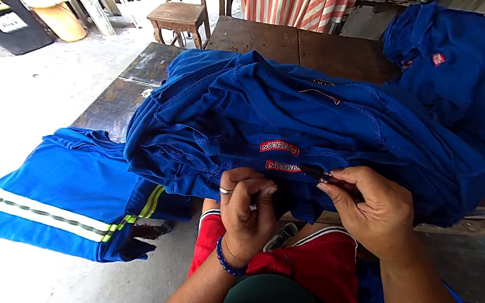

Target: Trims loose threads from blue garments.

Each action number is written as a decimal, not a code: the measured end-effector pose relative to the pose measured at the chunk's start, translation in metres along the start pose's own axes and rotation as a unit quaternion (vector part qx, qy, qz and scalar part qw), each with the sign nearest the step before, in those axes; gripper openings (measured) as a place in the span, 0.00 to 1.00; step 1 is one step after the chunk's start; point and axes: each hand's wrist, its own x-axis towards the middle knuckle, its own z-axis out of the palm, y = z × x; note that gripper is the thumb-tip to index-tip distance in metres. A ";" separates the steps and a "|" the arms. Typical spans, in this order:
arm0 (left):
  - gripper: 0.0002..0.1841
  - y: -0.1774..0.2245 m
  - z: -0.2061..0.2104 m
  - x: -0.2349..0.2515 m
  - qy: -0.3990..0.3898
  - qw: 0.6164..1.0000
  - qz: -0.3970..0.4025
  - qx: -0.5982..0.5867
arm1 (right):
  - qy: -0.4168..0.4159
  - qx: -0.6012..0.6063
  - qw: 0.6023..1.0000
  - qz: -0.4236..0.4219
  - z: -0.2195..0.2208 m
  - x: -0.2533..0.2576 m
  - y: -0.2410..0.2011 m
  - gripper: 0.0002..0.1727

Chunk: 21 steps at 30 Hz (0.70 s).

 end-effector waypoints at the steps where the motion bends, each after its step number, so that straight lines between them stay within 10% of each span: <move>1: 0.02 -0.002 -0.003 -0.001 0.020 1.000 -0.005 -0.001 | -0.002 0.039 0.999 0.008 -0.001 0.000 0.001 0.10; 6: 0.03 -0.004 -0.008 -0.001 0.064 0.995 -0.053 -0.049 | -0.049 0.139 0.989 -0.004 0.004 0.010 -0.006 0.10; 21: 0.04 -0.008 -0.006 -0.002 0.022 0.998 -0.019 -0.058 | -0.061 -0.069 0.996 -0.008 0.030 0.028 -0.024 0.12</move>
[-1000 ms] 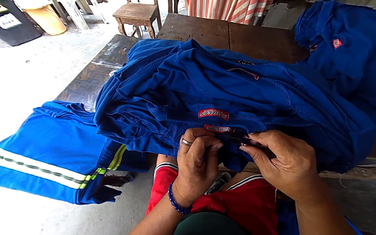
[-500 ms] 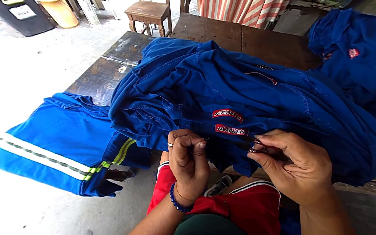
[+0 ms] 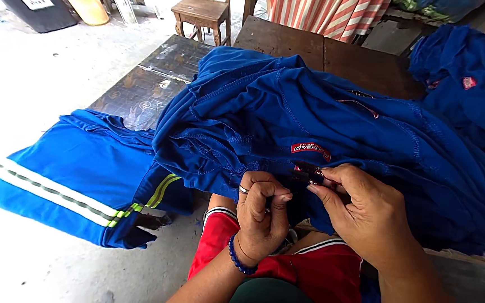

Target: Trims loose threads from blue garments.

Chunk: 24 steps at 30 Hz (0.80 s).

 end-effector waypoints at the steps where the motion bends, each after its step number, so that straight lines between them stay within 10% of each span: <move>1: 0.05 0.000 0.000 0.000 -0.004 1.000 0.003 0.002 | 0.000 -0.015 1.000 0.000 0.001 0.000 -0.002 0.12; 8: 0.11 0.001 -0.009 -0.005 -0.035 0.999 0.022 0.010 | 0.012 0.017 1.000 -0.008 0.001 -0.004 0.004 0.12; 16: 0.10 -0.003 -0.040 0.013 -0.027 0.956 0.028 0.291 | 0.073 0.391 0.913 0.089 -0.011 -0.004 0.030 0.10; 24: 0.04 -0.002 -0.060 0.030 0.016 0.979 0.053 0.197 | 0.013 0.129 0.989 -0.064 0.007 0.013 0.003 0.10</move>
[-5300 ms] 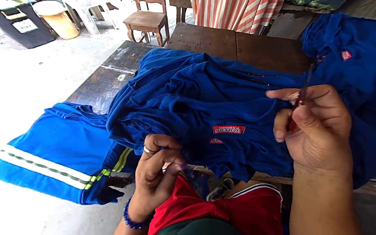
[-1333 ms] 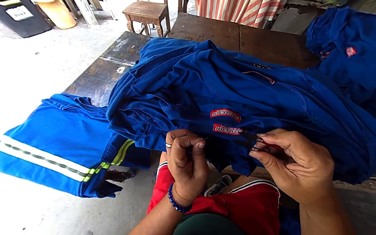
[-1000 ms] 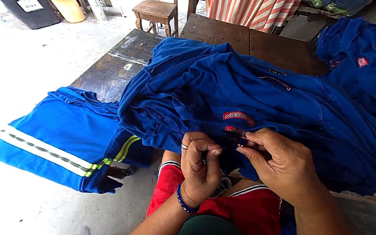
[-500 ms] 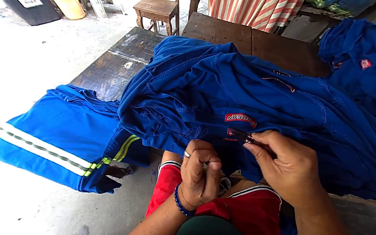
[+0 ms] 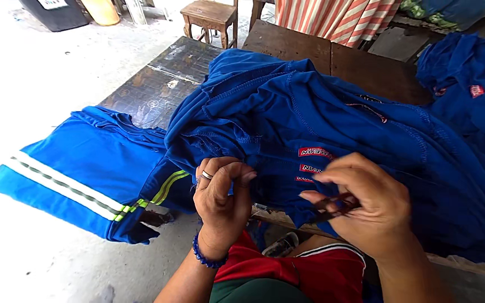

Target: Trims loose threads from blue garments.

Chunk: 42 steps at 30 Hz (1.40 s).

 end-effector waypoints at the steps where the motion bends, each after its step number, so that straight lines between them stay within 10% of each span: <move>1: 0.04 0.002 -0.002 0.002 -0.001 1.000 0.005 -0.012 | -0.018 -0.057 0.998 -0.017 0.006 0.004 0.000 0.10; 8: 0.04 0.009 -0.001 -0.001 0.006 0.994 -0.012 -0.106 | 0.030 0.053 0.998 -0.034 0.010 0.031 0.015 0.01; 15: 0.37 0.004 0.031 0.001 0.016 0.981 -0.087 0.174 | 0.087 0.160 0.983 0.008 0.008 0.034 0.023 0.02; 18: 0.24 -0.001 0.042 0.018 0.049 0.979 -0.080 0.181 | 0.102 0.141 0.985 -0.010 0.009 0.030 0.024 0.01; 23: 0.08 0.013 0.031 0.036 0.072 0.979 -0.163 -0.095 | 0.072 0.072 0.992 -0.068 0.013 0.027 0.019 0.03; 30: 0.13 0.021 0.048 0.027 0.194 0.817 -0.318 -0.440 | 0.054 0.060 0.994 0.075 0.019 0.023 0.021 0.11; 37: 0.34 0.012 0.051 0.011 0.069 0.885 -0.173 -0.427 | 0.036 0.281 0.948 0.145 0.005 0.023 0.022 0.14; 42: 0.20 0.011 0.056 0.012 0.112 0.922 -0.185 -0.322 | 0.009 0.297 0.946 0.128 0.000 0.016 0.021 0.13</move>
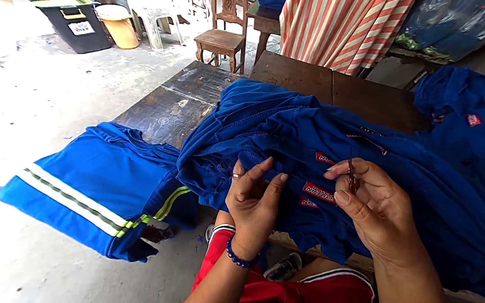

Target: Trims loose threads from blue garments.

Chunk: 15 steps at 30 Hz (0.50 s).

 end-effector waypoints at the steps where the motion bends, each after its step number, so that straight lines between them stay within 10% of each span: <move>1: 0.16 -0.001 -0.001 0.001 -0.001 1.000 0.014 0.017 | -0.001 -0.013 1.000 -0.004 0.000 -0.001 -0.001 0.13; 15: 0.07 -0.007 -0.013 -0.002 -0.044 0.995 0.058 -0.068 | -0.028 -0.346 0.933 -0.092 0.020 -0.009 -0.001 0.18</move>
